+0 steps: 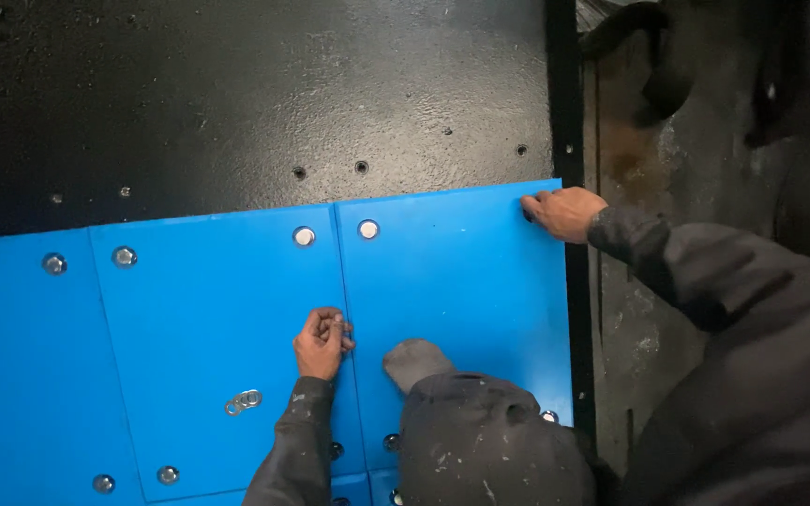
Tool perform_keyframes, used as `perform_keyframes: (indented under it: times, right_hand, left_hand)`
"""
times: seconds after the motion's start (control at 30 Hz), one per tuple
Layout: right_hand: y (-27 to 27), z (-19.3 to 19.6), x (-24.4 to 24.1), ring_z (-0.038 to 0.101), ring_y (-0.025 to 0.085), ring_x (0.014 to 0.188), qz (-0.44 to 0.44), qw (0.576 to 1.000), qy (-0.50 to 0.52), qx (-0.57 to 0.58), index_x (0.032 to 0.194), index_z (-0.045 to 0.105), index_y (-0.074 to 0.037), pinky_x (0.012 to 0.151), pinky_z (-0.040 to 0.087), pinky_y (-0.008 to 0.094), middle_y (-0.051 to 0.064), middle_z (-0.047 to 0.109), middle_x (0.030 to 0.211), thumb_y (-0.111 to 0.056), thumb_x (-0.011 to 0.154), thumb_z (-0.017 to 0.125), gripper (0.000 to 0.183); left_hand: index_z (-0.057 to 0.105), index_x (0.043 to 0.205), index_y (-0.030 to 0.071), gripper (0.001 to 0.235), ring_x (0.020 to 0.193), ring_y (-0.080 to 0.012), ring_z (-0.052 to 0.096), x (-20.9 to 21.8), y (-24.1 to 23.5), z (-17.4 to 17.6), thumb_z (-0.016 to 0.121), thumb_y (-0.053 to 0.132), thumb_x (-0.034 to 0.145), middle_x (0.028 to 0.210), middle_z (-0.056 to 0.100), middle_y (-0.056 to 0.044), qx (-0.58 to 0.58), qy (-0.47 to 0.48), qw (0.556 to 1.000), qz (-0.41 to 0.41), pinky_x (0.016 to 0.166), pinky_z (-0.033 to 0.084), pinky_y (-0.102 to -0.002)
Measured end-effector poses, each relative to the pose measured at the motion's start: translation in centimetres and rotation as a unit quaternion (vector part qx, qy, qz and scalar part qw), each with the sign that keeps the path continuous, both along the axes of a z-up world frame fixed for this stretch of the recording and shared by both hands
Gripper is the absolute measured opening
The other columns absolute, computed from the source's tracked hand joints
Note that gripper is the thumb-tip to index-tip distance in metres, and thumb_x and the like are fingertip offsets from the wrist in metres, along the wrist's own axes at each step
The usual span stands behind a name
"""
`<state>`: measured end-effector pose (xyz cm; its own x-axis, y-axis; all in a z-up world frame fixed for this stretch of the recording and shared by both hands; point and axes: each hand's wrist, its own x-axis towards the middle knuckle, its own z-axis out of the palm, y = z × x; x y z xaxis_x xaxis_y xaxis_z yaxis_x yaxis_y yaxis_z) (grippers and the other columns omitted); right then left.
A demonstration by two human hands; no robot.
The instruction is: The person inserts bolts into pre-drilled holes on blue panels, places washers, and hand-tightens nuts to secure the panels together. The person works methodically across multiple bolt locations, using both hands to align and tighten the fasteners.
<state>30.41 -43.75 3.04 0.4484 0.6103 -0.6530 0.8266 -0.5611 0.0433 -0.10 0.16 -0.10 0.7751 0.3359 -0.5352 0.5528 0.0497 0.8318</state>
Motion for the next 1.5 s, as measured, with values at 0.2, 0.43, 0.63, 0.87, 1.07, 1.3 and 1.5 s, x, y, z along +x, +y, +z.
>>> perform_keyframes:
  times: [0.2,0.43,0.63,0.87,1.07,1.3,1.5]
  right_hand:
    - [0.0,-0.6,0.5,0.071,0.032,0.091,0.103,0.991,-0.031,0.076,0.138,0.043,-0.006,0.067,0.061,0.04,0.017,0.067,0.109,-0.02,0.095,0.052,0.046]
    - [0.0,0.2,0.0,0.07,0.034,0.074,-0.077,0.995,0.049,0.042,0.124,0.049,-0.004,0.065,0.057,0.047,0.018,0.068,0.091,-0.038,0.108,0.044,0.037]
    - [0.4,0.3,-2.2,0.07,0.035,0.065,-0.157,0.983,-0.025,0.095,0.116,0.053,-0.001,0.055,0.056,0.047,0.02,0.071,0.085,-0.038,0.107,0.046,0.039]
    - [1.5,0.7,-3.6,0.069,0.033,0.059,-0.206,0.97,-0.098,0.087,0.103,0.059,-0.005,0.054,0.053,0.045,0.014,0.069,0.068,-0.042,0.111,0.047,0.04]
    - [-1.1,2.0,-2.9,0.071,0.033,0.075,-0.172,0.97,-0.116,0.13,0.109,0.061,-0.006,0.061,0.056,0.044,0.015,0.07,0.088,-0.039,0.107,0.054,0.033]
    - [-0.5,3.2,-3.7,0.07,0.03,0.094,-0.098,0.955,-0.114,0.254,0.126,0.058,-0.007,0.065,0.058,0.041,0.012,0.061,0.114,-0.017,0.095,0.061,0.033]
    - [0.4,3.3,-4.6,0.069,0.031,0.096,-0.175,0.941,-0.121,0.263,0.119,0.057,-0.007,0.065,0.056,0.043,0.012,0.062,0.111,-0.026,0.097,0.066,0.031]
  left_hand:
    - [0.065,0.105,0.001,0.011,0.057,-0.0126,0.067,-0.4,0.2,-0.2,0.063,0.01,0.099,0.081,0.074,-0.011,-0.003,-0.003,1.0,-0.004,0.048,0.052,-0.028]
    - [0.064,0.106,0.002,0.011,0.058,-0.0122,0.068,-0.4,0.2,-0.1,0.063,0.012,0.101,0.082,0.074,-0.011,-0.015,-0.028,0.999,-0.007,0.049,0.053,-0.028]
    - [0.065,0.105,0.002,0.012,0.059,-0.0124,0.069,0.0,0.2,0.6,0.064,0.014,0.101,0.082,0.074,-0.011,0.014,-0.021,1.0,-0.016,0.049,0.054,-0.028]
    - [0.064,0.106,0.001,0.014,0.058,-0.0125,0.068,-0.3,0.3,0.4,0.065,0.015,0.101,0.081,0.074,-0.012,0.001,-0.02,1.0,-0.012,0.047,0.051,-0.027]
    - [0.063,0.106,0.001,0.013,0.059,-0.0113,0.068,-0.4,0.7,-0.3,0.064,0.013,0.101,0.083,0.074,-0.011,-0.024,-0.032,0.999,-0.012,0.049,0.053,-0.026]
    - [0.063,0.104,0.001,0.011,0.057,-0.0117,0.067,0.1,0.5,0.0,0.064,0.012,0.101,0.082,0.074,-0.012,-0.004,-0.021,1.0,-0.012,0.048,0.053,-0.026]
    - [0.064,0.105,0.001,0.01,0.057,-0.0117,0.067,-0.1,0.3,0.1,0.064,0.01,0.101,0.082,0.074,-0.011,-0.01,-0.036,0.999,-0.007,0.048,0.052,-0.026]
